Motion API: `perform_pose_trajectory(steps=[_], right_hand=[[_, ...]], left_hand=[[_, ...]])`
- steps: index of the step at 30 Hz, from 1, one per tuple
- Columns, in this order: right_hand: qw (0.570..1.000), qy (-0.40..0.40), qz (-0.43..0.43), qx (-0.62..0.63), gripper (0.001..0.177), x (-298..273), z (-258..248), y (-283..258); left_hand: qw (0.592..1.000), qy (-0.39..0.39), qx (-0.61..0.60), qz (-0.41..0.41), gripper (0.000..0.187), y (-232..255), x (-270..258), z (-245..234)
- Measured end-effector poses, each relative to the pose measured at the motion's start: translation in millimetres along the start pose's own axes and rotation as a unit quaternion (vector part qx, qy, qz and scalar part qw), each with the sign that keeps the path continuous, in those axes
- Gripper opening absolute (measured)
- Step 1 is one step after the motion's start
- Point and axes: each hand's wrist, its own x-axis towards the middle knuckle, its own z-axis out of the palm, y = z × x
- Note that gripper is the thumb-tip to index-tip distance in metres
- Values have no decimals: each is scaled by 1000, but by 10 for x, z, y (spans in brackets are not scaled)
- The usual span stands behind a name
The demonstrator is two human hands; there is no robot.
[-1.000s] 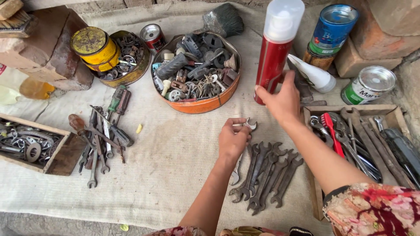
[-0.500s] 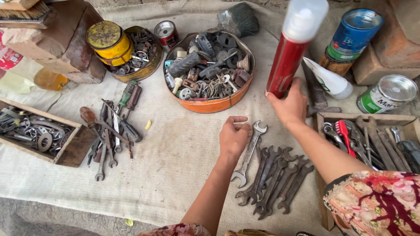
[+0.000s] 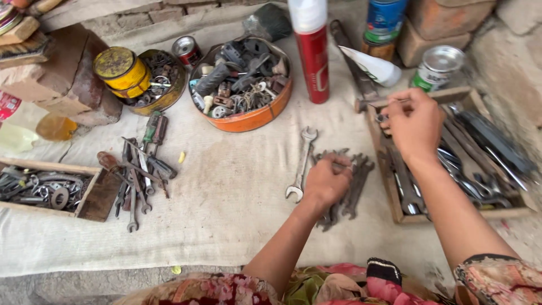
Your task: Sorting and organizing mechanical tools such as wrenches and screwdrivers into various containers and boxes.
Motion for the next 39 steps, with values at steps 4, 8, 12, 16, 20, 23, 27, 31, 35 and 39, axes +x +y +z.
perform_pose_trajectory(steps=[4, 8, 12, 16, 20, 23, 27, 31, 35, 39], right_hand=[[985, 83, -52, -144, 8, -285, -582, 46], [968, 145, -33, -202, 8, -590, -946, 53], [978, 143, 39, -146, 10, -828, -1003, -21], [977, 118, 59, -165, 11, -840, -873, -86], [988, 60, 66, -127, 12, -652, -570, -120], [993, 4, 67, -97, 11, -447, -207, -40], [990, -92, 65, -83, 21, -176, 361, 43], [974, -134, 5, -183, 46, 183, 957, 103], [929, -165, -119, -309, 85, 454, 1460, 75], [921, -84, -172, -341, 68, 453, 1439, -69]], left_hand=[[995, -49, 74, 35, 32, -24, -77, 254], [996, 69, 42, -24, 83, -87, 82, 105], [975, 218, -32, 15, 122, 63, 423, -441], [932, 179, -310, -50, 118, 202, 486, -629], [952, 201, -229, 7, 104, 42, 572, -717], [937, 195, -291, -4, 100, 24, 717, -906], [925, 181, -330, -49, 96, -65, 870, -1211], [921, 193, -333, -51, 89, -164, 1035, -1299], [940, 150, -305, 26, 78, 145, 1081, -1401], [957, 70, -260, 109, 75, 313, 1235, -1274]])
